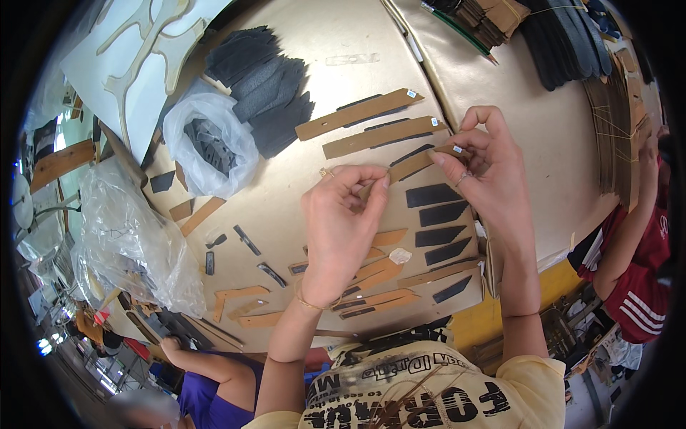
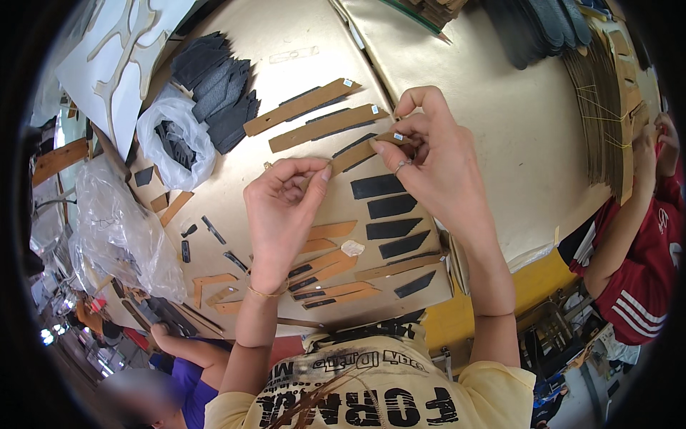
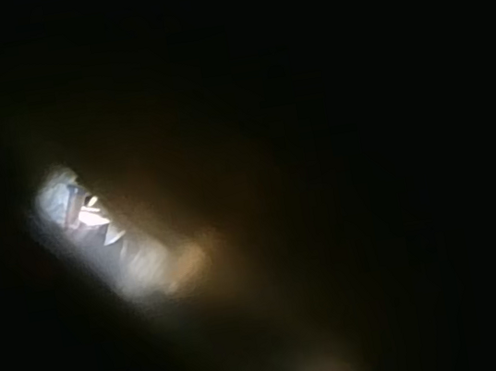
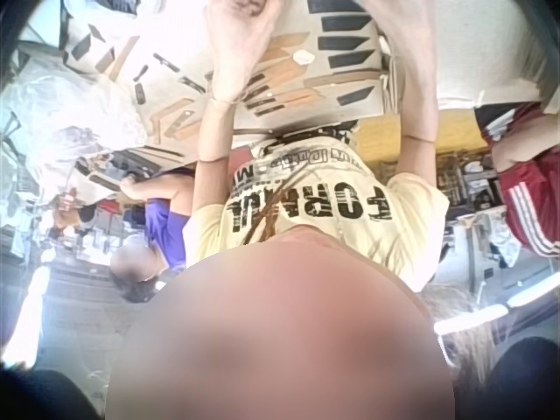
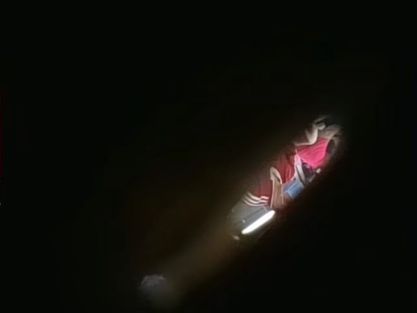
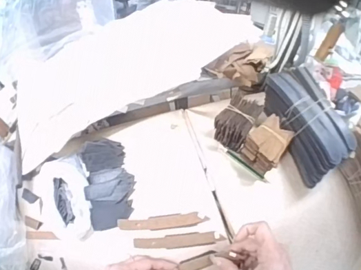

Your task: The person assembles small craft components by hand at a workbench. They pick up small black rectangular pieces and attach them to light brown wooden strips, then place the assembled units on the table. The person repeats this process multiple times, handling the parts one at a time.

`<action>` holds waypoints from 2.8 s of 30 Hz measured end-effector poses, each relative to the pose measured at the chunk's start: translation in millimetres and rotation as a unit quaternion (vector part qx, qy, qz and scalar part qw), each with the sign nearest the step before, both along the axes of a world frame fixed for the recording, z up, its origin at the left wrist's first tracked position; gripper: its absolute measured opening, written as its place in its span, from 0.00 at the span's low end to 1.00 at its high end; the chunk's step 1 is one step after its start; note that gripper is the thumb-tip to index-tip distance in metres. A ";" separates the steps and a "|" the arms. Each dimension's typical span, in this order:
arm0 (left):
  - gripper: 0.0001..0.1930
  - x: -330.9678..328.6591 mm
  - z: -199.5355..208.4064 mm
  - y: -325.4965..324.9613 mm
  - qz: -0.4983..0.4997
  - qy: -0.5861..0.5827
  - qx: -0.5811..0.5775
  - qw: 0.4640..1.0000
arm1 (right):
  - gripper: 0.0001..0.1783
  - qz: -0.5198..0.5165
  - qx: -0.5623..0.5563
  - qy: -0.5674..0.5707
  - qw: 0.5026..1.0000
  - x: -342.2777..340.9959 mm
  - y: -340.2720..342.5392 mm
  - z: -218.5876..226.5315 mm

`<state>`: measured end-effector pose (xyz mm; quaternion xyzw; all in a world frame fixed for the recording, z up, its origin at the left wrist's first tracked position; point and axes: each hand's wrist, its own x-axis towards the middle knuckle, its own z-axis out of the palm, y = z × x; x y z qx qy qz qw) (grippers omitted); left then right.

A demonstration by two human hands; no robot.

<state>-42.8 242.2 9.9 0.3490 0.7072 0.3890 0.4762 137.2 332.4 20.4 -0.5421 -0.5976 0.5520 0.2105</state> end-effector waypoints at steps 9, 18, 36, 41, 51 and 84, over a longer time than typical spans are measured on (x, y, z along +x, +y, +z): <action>0.06 13.8 6.8 -0.9 -0.019 0.149 0.061 0.987 | 0.20 -0.019 0.054 0.009 0.998 0.9 -1.5 -7.6; 0.07 24.2 -1.9 -7.4 -0.065 0.290 0.119 0.947 | 0.23 -0.019 0.022 -0.001 1.000 4.0 0.9 -3.5; 0.12 23.5 -1.1 -10.7 -0.092 0.266 0.105 0.954 | 0.18 -0.014 0.117 -0.040 0.992 -2.4 -3.1 -3.5; 0.12 23.5 -1.3 -10.8 -0.093 0.268 0.104 0.953 | 0.18 -0.019 0.104 -0.039 0.994 -3.3 -4.2 -3.6; 0.13 24.6 -0.5 -11.2 -0.097 0.269 0.108 0.952 | 0.17 0.006 0.156 -0.116 0.981 -5.6 -13.6 -0.9; 0.24 77.5 -13.3 -13.5 -0.173 0.400 0.136 0.890 | 0.09 0.092 0.269 -0.175 0.943 6.7 -1.0 2.1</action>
